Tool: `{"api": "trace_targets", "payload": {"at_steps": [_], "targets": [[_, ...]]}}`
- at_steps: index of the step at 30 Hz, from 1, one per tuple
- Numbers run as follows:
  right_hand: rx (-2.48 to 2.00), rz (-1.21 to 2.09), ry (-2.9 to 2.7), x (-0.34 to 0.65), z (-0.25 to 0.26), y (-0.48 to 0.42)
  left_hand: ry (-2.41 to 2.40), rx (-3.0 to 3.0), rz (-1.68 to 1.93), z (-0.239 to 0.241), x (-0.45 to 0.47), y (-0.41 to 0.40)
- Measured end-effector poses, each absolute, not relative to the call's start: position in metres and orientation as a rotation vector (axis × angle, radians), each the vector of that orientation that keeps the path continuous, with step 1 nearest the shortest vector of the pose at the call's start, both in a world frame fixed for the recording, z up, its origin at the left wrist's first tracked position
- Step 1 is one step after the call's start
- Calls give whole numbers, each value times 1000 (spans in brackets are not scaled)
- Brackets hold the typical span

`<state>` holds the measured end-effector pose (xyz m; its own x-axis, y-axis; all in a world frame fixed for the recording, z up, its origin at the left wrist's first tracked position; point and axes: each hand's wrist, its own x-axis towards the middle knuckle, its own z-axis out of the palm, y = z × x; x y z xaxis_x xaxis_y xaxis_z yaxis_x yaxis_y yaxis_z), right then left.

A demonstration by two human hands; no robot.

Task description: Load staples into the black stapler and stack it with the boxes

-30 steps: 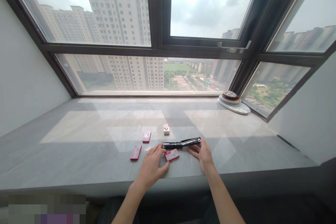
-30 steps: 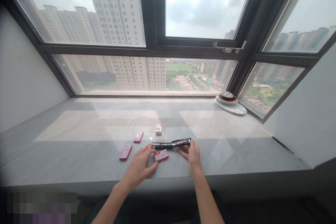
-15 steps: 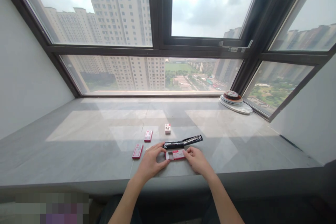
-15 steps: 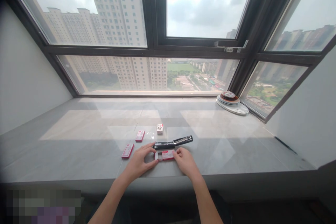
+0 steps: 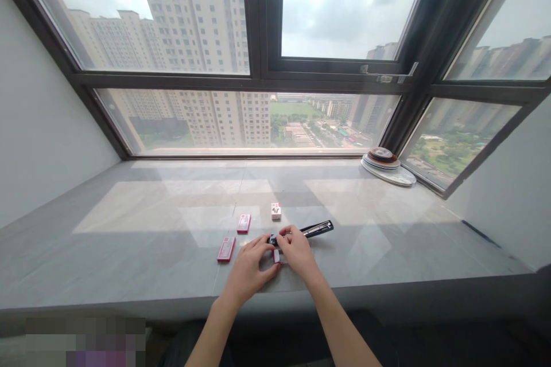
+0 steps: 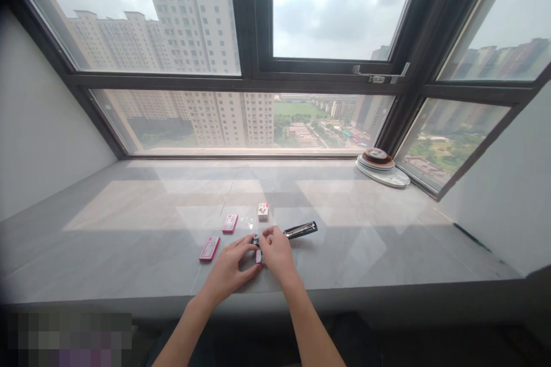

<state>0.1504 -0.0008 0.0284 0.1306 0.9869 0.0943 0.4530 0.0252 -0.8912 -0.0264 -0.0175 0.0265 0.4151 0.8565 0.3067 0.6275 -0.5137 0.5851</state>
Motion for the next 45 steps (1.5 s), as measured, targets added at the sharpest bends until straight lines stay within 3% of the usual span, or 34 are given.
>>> {"api": "trace_targets", "payload": {"at_steps": [14,22,30,39,45], "targets": [[-1473,555,-2142,172,60,-29,1241,2213,844,27,-29,-9],[-1716,543,-1842,223,48,-47,1394,2191,958,33,-34,-21],[-1838,493,-1768,221,16,-49,1649,2288,829,26,20,-31],[-1698,990,-1230,292,26,-26,1694,2220,925,25,31,-40],[-1278,1180,-1419,283,65,18,1760,2264,818,27,34,-34]]}}
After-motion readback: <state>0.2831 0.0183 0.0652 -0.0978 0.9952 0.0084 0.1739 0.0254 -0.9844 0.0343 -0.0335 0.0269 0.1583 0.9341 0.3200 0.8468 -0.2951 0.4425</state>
